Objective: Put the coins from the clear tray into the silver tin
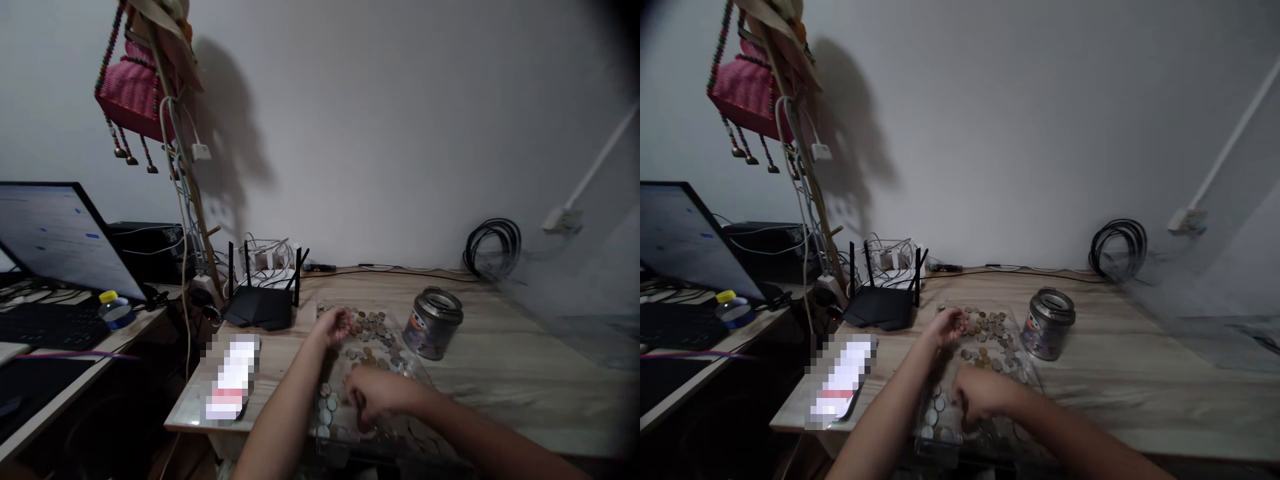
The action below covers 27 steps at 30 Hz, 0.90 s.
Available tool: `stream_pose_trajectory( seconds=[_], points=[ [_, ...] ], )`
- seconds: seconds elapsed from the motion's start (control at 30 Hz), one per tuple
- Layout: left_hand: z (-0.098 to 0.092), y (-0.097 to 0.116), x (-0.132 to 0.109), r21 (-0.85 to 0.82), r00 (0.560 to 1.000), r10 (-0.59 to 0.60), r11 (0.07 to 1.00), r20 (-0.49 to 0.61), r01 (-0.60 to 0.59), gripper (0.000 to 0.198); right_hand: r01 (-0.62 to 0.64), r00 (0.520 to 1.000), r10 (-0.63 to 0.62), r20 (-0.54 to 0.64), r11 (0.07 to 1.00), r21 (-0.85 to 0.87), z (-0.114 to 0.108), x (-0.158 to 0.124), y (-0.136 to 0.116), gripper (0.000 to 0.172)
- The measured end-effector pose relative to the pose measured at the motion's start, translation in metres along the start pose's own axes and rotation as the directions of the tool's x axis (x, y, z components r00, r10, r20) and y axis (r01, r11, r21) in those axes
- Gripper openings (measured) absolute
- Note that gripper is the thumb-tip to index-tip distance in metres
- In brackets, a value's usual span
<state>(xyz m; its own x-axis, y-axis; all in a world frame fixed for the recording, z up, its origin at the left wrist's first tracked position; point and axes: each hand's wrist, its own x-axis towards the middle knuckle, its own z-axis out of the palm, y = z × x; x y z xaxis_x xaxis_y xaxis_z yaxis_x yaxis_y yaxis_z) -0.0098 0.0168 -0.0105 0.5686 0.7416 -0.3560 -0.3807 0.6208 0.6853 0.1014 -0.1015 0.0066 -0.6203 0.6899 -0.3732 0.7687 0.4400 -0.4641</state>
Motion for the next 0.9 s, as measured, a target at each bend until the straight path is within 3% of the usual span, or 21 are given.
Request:
stream_pose_trajectory(
  seconds=[0.07,0.13,0.27,0.4,0.43,0.5,0.57,0.63,0.67,0.83,0.9],
  points=[
    [0.002,-0.004,-0.001,0.117,0.995,-0.097,0.989,0.023,0.094,0.025,-0.013,0.985,0.014,-0.171,1.0,0.002,-0.02,0.009,0.003,0.012],
    [0.003,-0.007,-0.001,0.246,0.981,-0.188,0.954,0.043,0.172,0.031,-0.045,0.941,0.049,-0.335,0.999,0.018,-0.041,0.019,0.006,0.009],
    [-0.001,-0.005,-0.002,0.324,0.955,-0.268,0.921,0.124,0.216,0.03,-0.107,0.875,0.121,-0.468,0.993,0.055,-0.07,0.032,0.011,0.012],
    [-0.005,0.005,-0.004,0.241,0.95,-0.296,0.933,0.099,0.266,0.035,-0.132,0.735,0.105,-0.67,0.991,0.011,-0.066,0.016,0.02,0.021],
    [-0.005,0.007,-0.004,0.215,0.95,-0.294,0.939,0.104,0.267,0.035,-0.14,0.724,0.102,-0.682,0.99,0.0,-0.059,0.009,0.023,0.02],
    [-0.005,0.009,-0.004,0.157,0.958,-0.257,0.959,0.125,0.236,0.032,-0.101,0.809,0.061,-0.585,0.994,-0.036,-0.039,-0.006,0.029,0.025],
    [-0.006,0.008,-0.003,0.102,0.968,-0.212,0.975,0.136,0.2,0.029,-0.021,0.915,-0.009,-0.403,0.997,-0.07,-0.017,-0.018,0.033,0.046],
    [-0.007,0.007,-0.002,0.065,0.975,-0.182,0.982,0.127,0.175,0.027,0.02,0.955,-0.045,-0.293,0.996,-0.088,0.001,-0.025,0.032,0.069],
    [-0.008,0.007,-0.001,0.057,0.979,-0.168,0.985,0.115,0.163,0.026,0.012,0.961,-0.035,-0.275,0.996,-0.088,0.007,-0.027,0.03,0.072],
    [-0.012,0.005,0.001,0.071,0.991,-0.12,0.991,0.062,0.116,0.024,0.003,0.981,-0.015,-0.193,0.998,-0.062,0.012,-0.027,0.014,0.034],
    [-0.013,0.005,0.002,0.089,0.993,-0.11,0.99,0.042,0.106,0.023,0.019,0.987,-0.028,-0.161,0.998,-0.059,0.012,-0.027,0.011,0.027]
  ],
)
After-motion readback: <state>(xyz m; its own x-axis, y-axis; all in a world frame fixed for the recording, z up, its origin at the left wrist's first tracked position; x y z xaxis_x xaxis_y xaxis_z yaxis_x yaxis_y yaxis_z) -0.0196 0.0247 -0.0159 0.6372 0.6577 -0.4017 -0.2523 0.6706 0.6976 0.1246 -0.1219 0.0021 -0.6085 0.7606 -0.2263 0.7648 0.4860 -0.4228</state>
